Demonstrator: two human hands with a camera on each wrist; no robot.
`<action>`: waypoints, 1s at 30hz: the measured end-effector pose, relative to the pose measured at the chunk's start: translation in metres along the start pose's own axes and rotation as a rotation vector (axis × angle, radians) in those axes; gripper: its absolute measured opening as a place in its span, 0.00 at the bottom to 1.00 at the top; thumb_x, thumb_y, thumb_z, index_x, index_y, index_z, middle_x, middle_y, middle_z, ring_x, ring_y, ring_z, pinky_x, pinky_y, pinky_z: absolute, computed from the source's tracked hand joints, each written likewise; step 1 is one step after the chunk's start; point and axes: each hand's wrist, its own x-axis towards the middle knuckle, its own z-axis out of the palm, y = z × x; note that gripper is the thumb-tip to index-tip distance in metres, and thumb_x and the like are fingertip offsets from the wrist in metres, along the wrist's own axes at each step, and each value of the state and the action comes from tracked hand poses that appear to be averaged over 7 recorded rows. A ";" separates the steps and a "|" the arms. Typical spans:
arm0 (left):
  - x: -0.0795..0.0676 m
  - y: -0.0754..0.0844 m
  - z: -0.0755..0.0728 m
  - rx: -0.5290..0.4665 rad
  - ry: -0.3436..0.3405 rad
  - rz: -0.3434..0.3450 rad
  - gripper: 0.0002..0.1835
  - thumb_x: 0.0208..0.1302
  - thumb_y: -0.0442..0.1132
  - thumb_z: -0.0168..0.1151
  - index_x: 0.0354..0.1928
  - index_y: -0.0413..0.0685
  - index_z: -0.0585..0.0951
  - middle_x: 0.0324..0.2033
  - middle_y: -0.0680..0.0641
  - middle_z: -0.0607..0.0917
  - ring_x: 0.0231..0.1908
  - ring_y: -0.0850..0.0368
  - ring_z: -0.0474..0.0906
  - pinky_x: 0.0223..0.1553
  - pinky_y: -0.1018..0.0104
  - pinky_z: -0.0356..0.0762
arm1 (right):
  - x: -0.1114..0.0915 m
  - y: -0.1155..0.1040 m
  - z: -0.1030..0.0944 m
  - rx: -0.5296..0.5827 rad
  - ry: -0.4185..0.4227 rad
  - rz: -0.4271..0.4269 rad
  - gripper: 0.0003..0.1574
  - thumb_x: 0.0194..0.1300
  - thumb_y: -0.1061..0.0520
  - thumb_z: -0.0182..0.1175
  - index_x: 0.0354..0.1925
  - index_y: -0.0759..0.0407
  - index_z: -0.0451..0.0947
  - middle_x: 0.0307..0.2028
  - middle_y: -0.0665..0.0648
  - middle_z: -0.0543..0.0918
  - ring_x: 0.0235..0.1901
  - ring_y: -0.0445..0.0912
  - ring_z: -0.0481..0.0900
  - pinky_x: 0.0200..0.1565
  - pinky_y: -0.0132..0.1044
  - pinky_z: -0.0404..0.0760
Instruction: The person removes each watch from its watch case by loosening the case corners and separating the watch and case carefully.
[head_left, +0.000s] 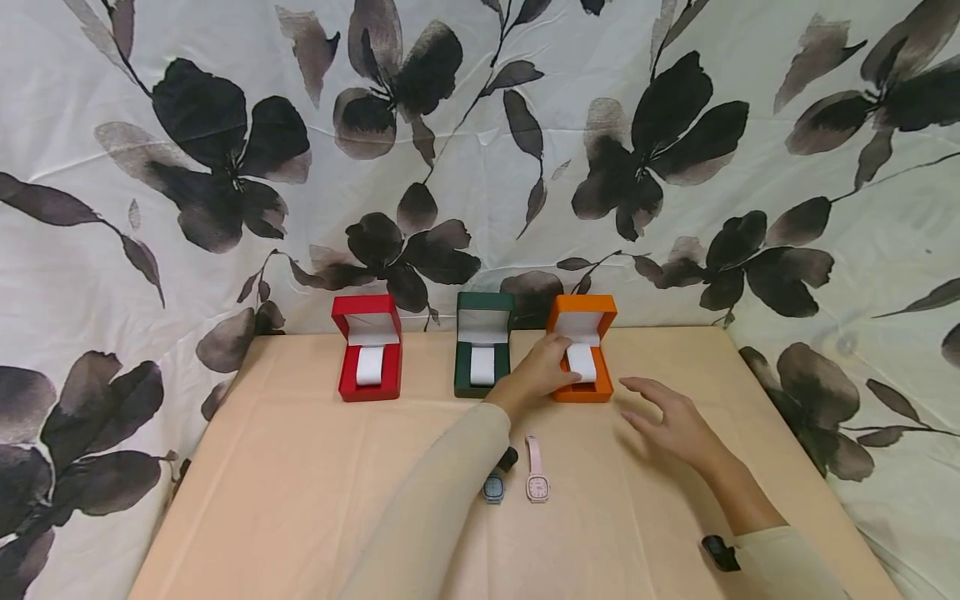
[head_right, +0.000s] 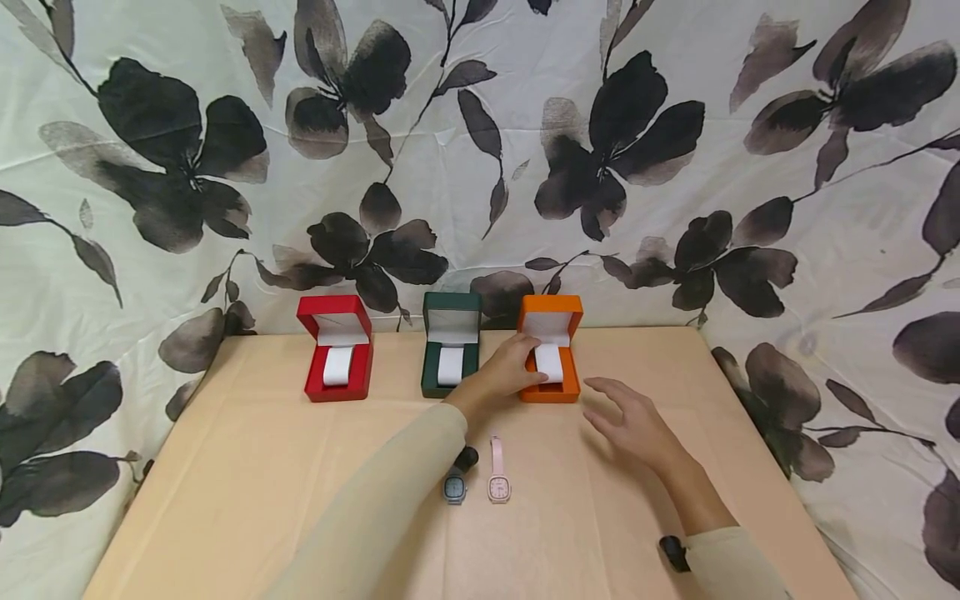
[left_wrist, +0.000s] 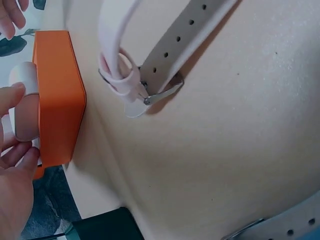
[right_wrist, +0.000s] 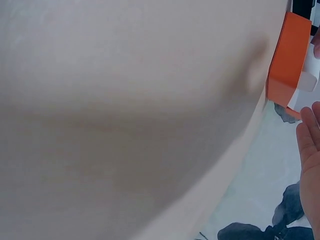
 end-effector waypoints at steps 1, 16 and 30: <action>0.000 0.001 0.000 0.019 -0.007 0.000 0.33 0.66 0.51 0.72 0.67 0.43 0.76 0.63 0.46 0.79 0.59 0.54 0.76 0.70 0.66 0.72 | 0.000 0.000 0.000 0.000 -0.001 0.000 0.32 0.66 0.50 0.71 0.66 0.55 0.78 0.63 0.59 0.82 0.62 0.59 0.79 0.60 0.60 0.76; -0.004 0.008 0.002 0.198 -0.044 0.006 0.31 0.66 0.51 0.71 0.67 0.47 0.78 0.60 0.47 0.78 0.61 0.52 0.70 0.66 0.67 0.73 | 0.003 -0.002 0.003 0.014 0.015 -0.020 0.32 0.65 0.52 0.73 0.65 0.55 0.79 0.62 0.57 0.83 0.62 0.57 0.80 0.65 0.28 0.73; -0.003 0.009 0.010 0.242 -0.063 -0.082 0.32 0.70 0.54 0.64 0.71 0.47 0.74 0.67 0.48 0.73 0.68 0.51 0.65 0.74 0.64 0.66 | 0.010 -0.002 0.008 0.016 0.011 -0.047 0.33 0.64 0.54 0.73 0.65 0.56 0.78 0.62 0.57 0.83 0.60 0.56 0.81 0.59 0.56 0.79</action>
